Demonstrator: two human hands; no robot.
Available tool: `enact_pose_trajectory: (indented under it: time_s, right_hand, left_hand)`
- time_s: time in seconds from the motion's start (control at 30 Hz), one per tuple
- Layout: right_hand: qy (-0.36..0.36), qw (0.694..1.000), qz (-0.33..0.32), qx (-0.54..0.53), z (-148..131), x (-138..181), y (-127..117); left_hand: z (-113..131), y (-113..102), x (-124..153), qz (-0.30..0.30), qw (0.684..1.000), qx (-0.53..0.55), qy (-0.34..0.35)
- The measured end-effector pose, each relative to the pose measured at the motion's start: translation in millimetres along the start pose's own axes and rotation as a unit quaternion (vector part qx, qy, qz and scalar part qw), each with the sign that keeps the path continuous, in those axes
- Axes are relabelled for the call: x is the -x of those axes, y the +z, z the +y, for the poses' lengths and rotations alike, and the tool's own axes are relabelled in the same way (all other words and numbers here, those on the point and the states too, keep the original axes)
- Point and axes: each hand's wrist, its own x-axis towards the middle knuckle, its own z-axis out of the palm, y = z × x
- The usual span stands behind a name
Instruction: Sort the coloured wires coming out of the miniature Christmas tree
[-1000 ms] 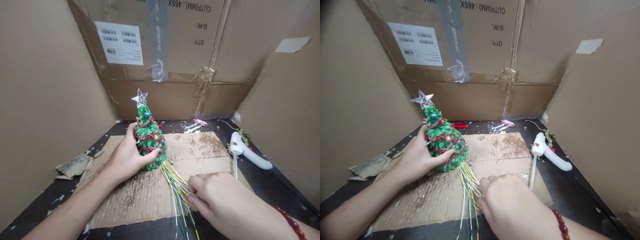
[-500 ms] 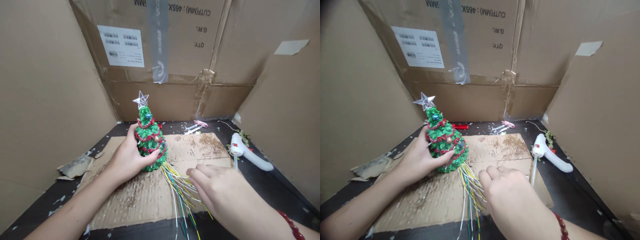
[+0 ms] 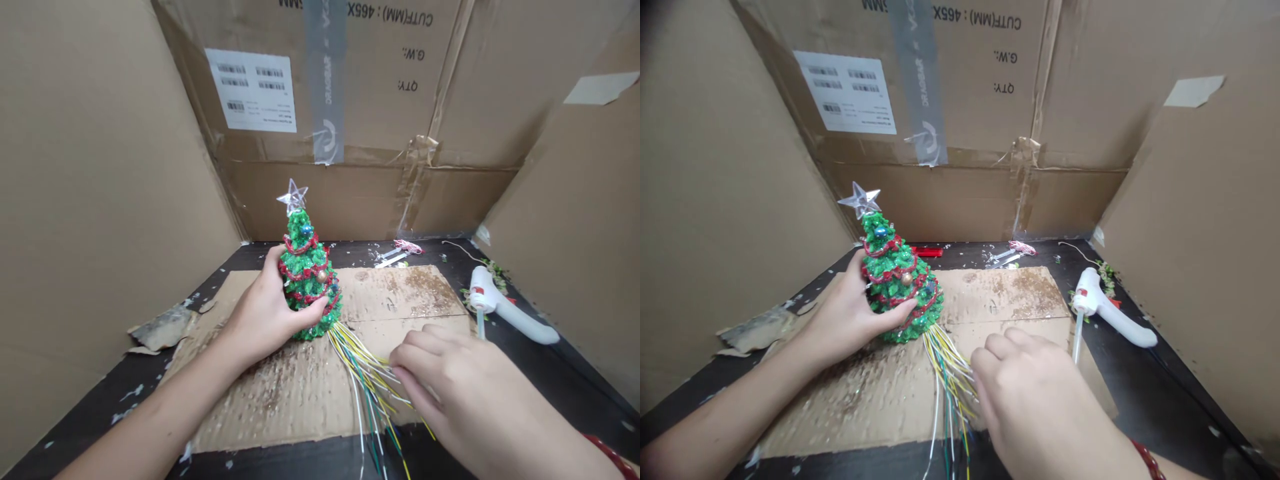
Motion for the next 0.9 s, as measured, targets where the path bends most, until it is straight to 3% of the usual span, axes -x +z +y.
enact_pose_trajectory:
  time_s: [0.1, 0.33, 0.4, 0.57, 0.63, 0.9]
  right_hand:
    - [-0.023, 0.997, 0.047, 0.058, 1, 1, 0]
    - [-0.053, 0.994, 0.058, 0.070, -4, 3, 1]
    - [-0.043, 0.997, 0.028, 0.066, -4, 4, 4]
    - [0.009, 0.991, -0.132, 0.010, -6, 8, 13]
    - [0.022, 0.988, -0.151, -0.001, -7, 9, 16]
    - [-0.114, 0.992, 0.002, 0.054, -14, 11, 15]
  left_hand:
    - [0, 0, 0, 0.000, 1.000, -0.008, 0.005]
    - [-2, -1, -1, -0.009, 1.000, -0.008, 0.012]
    - [-2, -1, -1, -0.009, 1.000, -0.013, 0.009]
    - [4, 1, 1, 0.010, 1.000, 0.002, 0.004]
    - [6, 2, 2, 0.024, 1.000, 0.015, 0.003]
    - [2, 0, 0, 0.001, 1.000, 0.006, 0.006]
